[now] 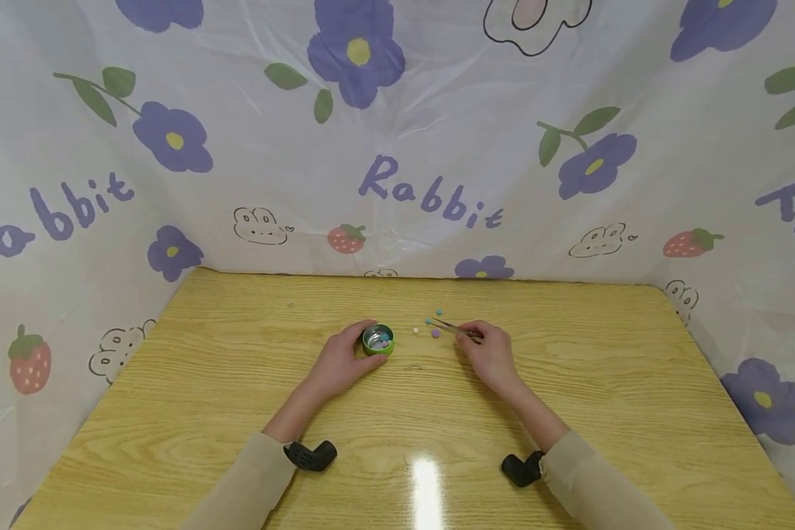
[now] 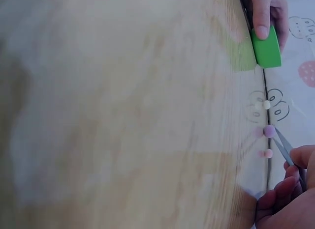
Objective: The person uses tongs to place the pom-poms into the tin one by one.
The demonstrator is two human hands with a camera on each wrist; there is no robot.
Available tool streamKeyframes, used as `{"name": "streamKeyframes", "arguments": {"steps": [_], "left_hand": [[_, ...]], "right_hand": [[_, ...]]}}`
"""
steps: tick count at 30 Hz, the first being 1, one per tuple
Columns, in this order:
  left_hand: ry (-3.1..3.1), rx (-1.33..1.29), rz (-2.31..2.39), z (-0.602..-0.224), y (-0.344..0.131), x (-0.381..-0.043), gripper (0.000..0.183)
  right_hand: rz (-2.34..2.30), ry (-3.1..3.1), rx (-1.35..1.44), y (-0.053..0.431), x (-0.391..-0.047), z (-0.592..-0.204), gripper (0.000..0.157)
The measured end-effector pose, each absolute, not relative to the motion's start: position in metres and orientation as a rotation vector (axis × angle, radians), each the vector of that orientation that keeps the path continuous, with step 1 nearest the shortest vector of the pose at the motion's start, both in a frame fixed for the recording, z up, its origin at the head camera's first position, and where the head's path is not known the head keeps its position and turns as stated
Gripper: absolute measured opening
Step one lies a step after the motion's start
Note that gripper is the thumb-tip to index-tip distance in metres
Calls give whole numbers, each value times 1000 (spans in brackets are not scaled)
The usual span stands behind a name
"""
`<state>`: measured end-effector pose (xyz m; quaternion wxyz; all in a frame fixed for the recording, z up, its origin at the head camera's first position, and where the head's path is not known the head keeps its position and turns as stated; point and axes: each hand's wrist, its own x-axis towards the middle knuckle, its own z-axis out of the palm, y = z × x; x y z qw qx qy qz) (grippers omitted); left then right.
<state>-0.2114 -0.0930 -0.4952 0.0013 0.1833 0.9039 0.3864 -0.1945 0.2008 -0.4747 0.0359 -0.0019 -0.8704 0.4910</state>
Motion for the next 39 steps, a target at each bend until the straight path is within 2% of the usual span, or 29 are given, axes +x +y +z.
{"name": "streamKeyframes", "arguments": {"steps": [39], "left_hand": [[2819, 587, 1243, -491, -94, -208, 67]], "right_hand": [[1394, -2691, 70, 203, -197, -473, 20]]}}
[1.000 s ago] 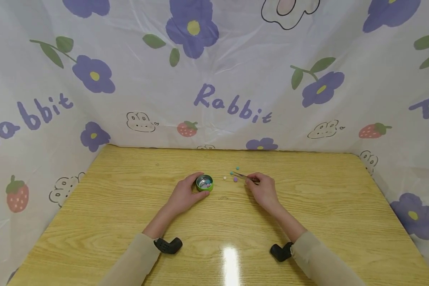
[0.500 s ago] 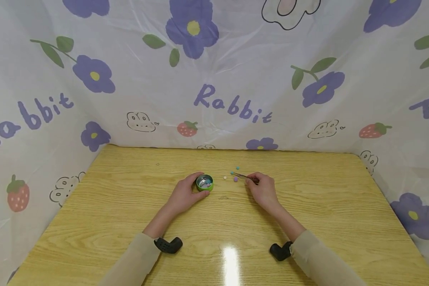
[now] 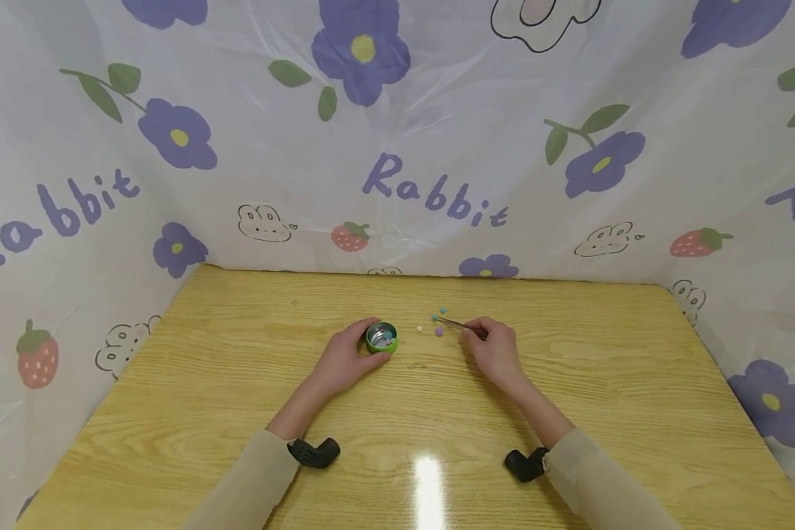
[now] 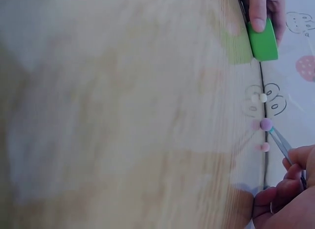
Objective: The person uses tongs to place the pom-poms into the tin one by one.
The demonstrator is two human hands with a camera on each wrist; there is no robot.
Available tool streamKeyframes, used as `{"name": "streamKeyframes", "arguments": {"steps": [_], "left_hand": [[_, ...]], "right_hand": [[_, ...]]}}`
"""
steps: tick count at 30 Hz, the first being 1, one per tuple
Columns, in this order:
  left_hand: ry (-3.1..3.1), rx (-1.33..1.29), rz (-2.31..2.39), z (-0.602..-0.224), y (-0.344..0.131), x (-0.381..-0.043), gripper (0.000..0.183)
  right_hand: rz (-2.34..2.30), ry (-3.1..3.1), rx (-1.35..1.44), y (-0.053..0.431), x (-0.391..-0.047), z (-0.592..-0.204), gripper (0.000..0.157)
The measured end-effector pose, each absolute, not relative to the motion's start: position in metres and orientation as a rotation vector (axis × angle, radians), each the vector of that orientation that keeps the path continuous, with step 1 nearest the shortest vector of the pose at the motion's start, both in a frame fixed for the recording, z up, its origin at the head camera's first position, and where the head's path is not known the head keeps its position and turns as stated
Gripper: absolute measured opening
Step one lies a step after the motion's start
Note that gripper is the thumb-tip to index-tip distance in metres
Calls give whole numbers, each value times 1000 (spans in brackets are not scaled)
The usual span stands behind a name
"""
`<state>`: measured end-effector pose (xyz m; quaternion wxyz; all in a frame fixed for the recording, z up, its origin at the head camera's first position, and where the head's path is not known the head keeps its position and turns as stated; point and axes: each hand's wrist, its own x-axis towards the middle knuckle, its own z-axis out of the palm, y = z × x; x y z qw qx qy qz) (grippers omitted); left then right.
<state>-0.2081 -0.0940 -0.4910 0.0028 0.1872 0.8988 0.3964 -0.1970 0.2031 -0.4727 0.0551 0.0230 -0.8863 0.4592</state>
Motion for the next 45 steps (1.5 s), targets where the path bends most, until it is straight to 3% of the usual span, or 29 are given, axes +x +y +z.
{"name": "streamKeyframes", "arguments": {"steps": [45], "left_hand": [[2818, 575, 1232, -495, -95, -210, 67]], "right_hand": [[1476, -2633, 99, 189, -177, -468, 13]]}}
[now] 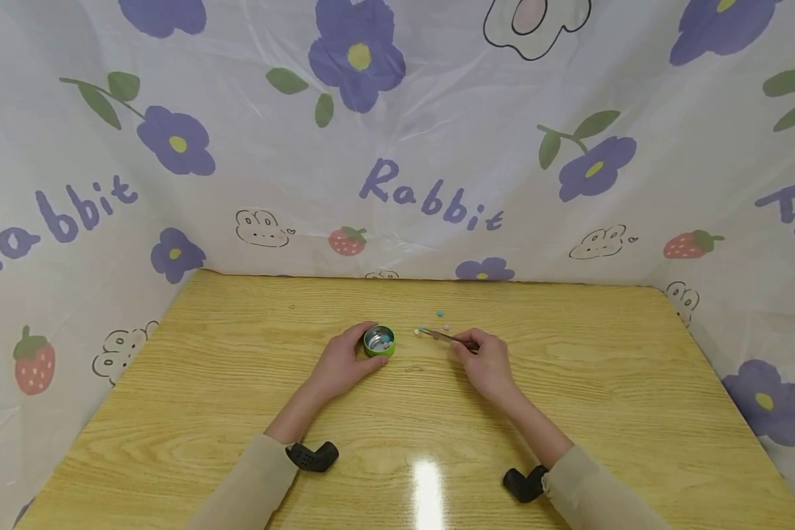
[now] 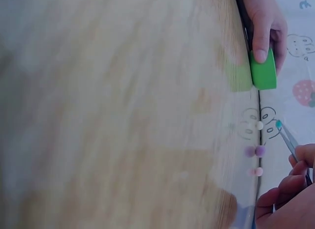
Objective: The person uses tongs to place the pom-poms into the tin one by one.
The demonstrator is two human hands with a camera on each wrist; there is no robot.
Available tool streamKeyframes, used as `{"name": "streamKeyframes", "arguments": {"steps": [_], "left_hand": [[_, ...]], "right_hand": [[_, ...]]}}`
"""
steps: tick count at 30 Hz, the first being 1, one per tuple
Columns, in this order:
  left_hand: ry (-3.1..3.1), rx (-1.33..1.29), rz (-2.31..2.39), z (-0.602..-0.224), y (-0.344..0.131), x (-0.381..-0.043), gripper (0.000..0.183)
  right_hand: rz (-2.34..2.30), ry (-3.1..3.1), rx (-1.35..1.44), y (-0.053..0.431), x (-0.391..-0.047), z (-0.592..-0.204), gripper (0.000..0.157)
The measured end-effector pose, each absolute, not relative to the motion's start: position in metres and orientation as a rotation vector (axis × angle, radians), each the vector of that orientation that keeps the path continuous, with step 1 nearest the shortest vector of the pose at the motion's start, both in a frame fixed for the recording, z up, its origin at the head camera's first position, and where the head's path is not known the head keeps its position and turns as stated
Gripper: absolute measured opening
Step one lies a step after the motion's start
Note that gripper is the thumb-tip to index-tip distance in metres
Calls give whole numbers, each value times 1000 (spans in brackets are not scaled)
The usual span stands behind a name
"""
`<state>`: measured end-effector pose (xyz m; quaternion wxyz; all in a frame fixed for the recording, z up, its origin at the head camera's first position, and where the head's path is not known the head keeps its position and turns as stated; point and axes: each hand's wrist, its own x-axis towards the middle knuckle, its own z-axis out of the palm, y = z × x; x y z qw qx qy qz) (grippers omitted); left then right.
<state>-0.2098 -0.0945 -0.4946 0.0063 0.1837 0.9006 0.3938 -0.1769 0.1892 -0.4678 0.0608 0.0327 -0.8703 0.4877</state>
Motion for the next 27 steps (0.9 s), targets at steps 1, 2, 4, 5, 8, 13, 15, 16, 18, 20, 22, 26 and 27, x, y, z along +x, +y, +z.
{"name": "streamKeyframes", "arguments": {"steps": [1, 2, 4, 5, 8, 13, 15, 16, 18, 20, 22, 26, 27], "left_hand": [[2818, 574, 1230, -494, -95, -210, 67], [2817, 573, 1234, -494, -95, -210, 67], [2816, 572, 1233, -494, -95, -210, 67], [2816, 574, 1233, -494, -95, -210, 67], [2814, 572, 1231, -494, -94, -209, 67], [2821, 565, 1224, -494, -94, -209, 67], [2825, 565, 1224, -494, -93, -209, 67], [2824, 566, 1226, -494, -93, -209, 67], [2820, 567, 1228, -494, -93, -209, 67], [2817, 571, 1231, -494, -93, -209, 67], [2816, 568, 1232, -494, -94, -209, 67], [2819, 560, 1233, -494, -94, -209, 67], [2819, 556, 1231, -494, -94, -209, 67]], "right_hand": [[1487, -2631, 106, 188, -176, -467, 14], [1503, -2628, 105, 188, -176, -467, 14], [1527, -2622, 102, 186, -176, -466, 14], [1536, -2620, 107, 186, -175, -466, 14], [1551, -2616, 107, 184, -176, -466, 14], [1590, -2605, 108, 181, -174, -463, 15], [1615, -2597, 94, 179, -174, -461, 16], [1630, -2593, 84, 178, -173, -460, 16], [1663, -2583, 66, 175, -172, -459, 16], [1690, -2577, 57, 172, -172, -458, 15], [1705, -2574, 68, 169, -170, -458, 14], [1700, -2564, 130, 163, -168, -459, 11], [1699, -2559, 145, 161, -168, -460, 10]]}}
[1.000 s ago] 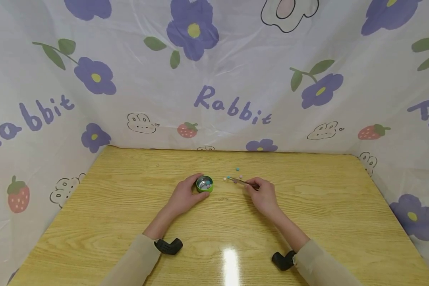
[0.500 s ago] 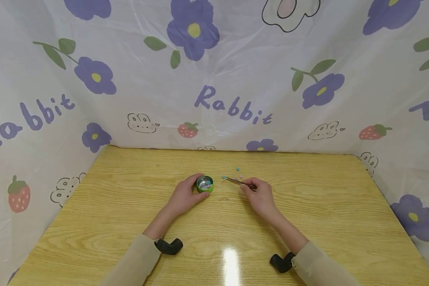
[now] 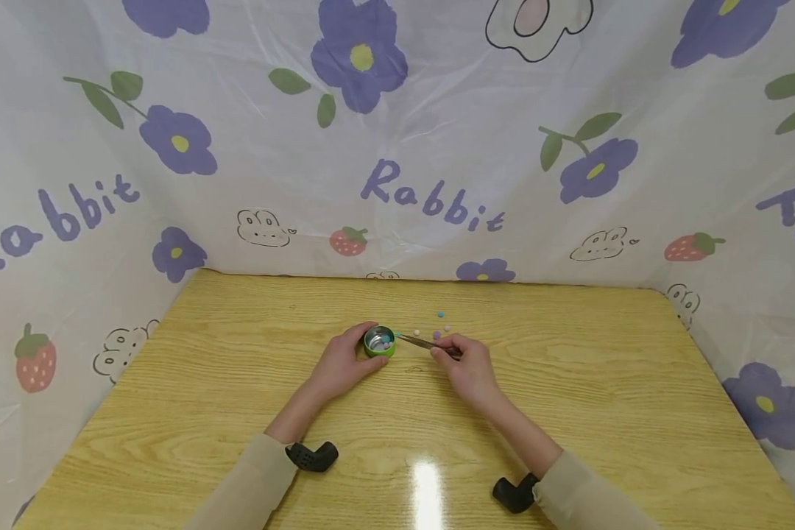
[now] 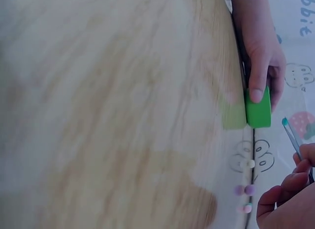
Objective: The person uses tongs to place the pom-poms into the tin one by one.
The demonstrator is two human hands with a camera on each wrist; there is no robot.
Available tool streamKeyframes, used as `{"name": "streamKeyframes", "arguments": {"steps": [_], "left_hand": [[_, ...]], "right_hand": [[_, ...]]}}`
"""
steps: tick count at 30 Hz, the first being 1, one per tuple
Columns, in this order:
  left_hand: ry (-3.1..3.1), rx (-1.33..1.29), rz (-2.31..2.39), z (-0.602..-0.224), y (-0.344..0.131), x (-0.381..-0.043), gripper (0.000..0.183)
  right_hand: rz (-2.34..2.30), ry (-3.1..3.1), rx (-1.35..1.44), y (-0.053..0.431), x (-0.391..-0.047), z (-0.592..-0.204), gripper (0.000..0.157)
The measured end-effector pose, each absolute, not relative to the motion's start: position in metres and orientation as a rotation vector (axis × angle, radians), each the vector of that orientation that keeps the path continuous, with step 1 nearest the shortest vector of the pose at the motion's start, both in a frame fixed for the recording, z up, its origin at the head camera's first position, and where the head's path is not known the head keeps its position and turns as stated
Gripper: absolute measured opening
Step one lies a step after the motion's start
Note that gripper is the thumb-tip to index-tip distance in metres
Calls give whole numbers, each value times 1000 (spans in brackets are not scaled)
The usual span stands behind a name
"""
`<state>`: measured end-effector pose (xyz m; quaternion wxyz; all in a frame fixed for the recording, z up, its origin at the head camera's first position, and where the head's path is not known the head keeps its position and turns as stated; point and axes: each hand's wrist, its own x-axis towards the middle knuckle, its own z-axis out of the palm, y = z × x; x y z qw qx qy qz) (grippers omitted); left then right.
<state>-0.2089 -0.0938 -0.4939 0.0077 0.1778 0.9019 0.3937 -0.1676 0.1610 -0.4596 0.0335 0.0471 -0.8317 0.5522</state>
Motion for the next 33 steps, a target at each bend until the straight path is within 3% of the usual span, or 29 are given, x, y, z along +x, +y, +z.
{"name": "streamKeyframes", "arguments": {"steps": [33], "left_hand": [[2824, 567, 1233, -495, -94, -208, 69]], "right_hand": [[1681, -2552, 160, 152, -166, -462, 14]]}}
